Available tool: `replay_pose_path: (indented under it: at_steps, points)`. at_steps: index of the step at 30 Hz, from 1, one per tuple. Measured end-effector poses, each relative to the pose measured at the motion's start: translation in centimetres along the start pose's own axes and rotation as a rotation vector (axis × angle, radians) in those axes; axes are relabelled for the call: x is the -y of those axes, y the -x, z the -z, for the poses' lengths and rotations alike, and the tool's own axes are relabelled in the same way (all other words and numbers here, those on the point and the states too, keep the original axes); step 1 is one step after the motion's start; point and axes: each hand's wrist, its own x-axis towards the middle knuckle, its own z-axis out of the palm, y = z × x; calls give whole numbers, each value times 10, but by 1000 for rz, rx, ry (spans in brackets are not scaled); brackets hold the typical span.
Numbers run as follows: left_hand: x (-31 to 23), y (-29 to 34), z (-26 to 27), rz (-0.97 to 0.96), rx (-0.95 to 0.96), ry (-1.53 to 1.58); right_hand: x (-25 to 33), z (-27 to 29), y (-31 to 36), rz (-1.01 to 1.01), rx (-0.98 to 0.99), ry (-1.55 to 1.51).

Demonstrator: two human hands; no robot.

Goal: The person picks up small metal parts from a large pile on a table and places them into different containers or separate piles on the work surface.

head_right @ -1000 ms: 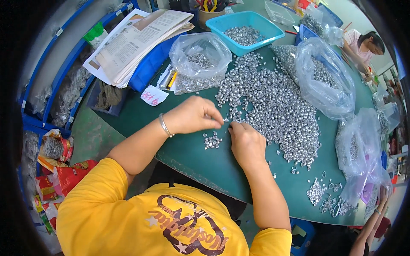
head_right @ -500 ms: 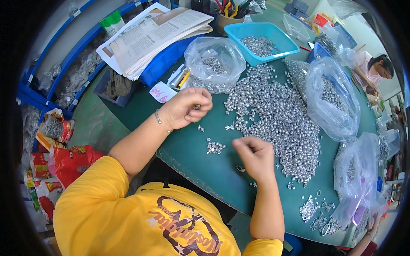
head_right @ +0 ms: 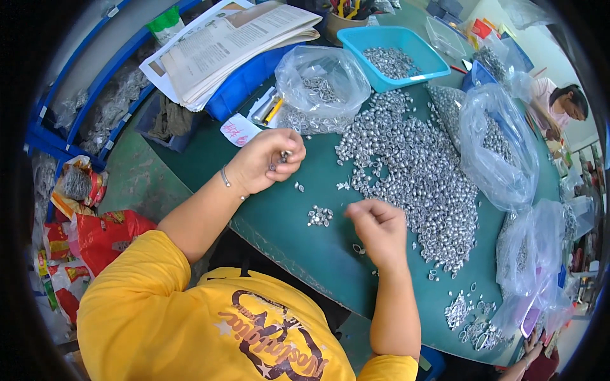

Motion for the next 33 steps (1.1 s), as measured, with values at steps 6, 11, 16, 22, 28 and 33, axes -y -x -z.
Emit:
replay_pose_path:
  at_steps: [6,11,16,22,28,33]
  points:
    - [-8,4,5,-74,-79,-1208,-17,-24,0,510,-114,1029]
    - [0,5,8,-137,44,-1520,-17,-22,-1,456,-125,1001]
    - [4,7,8,-197,34,-1616,-10,-10,-5,152,-95,97]
    - [4,2,6,3,120,-447,-12,-33,-8,155,-119,335]
    - [10,2,2,127,60,-188,-14,-45,-8,504,-52,1120]
    - [21,15,-1,-259,24,-1618,-24,-41,-11,355,-40,590]
